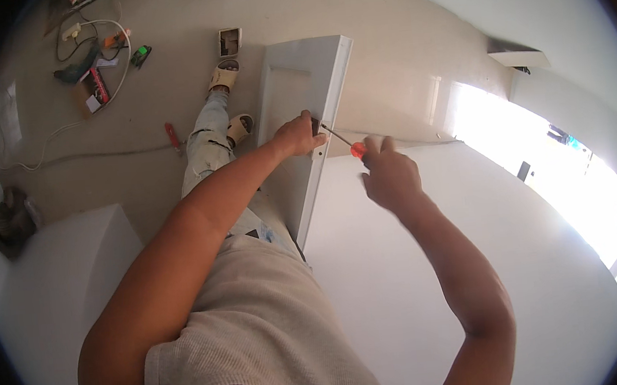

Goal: The person uses a screwdriver to attach a metal hinge to a white door panel. They repeatedly insert and tighten screws into the hinge and door, occasionally retrieving additional screws from a small container on the floor. The task continues with the person adjusting the hinge position and securing it to the door.

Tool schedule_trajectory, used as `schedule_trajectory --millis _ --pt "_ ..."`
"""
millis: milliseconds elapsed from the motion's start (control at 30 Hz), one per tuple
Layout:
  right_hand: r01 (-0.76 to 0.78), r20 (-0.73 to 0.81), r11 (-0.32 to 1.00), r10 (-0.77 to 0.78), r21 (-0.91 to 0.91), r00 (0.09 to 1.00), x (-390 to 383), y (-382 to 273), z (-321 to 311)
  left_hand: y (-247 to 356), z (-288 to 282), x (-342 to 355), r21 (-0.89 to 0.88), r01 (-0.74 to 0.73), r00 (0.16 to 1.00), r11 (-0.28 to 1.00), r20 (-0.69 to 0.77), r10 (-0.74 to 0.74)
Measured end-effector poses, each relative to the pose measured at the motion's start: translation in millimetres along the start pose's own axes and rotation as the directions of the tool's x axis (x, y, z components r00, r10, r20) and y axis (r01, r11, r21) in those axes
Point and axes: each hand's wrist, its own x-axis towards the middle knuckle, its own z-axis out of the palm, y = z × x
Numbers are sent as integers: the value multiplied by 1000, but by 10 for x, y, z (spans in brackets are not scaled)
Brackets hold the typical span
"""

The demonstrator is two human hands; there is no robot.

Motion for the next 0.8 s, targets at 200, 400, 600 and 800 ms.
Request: schedule_trajectory --millis 200,400,600,800 --pt "-569 437 737 405 365 803 250 -110 -129 56 -55 -72 -4 71 997 997 40 -71" --pt "22 6 999 -22 40 1000 -13 -236 -149 35 -46 -12 -4 70 996 998 54 -70" --pt "-229 300 966 186 116 936 148 -276 -206 5 25 -46 -24 32 998 999 -48 -34" --pt "-705 557 459 432 541 709 223 -313 -338 37 -63 -55 -43 64 998 997 -20 -65"
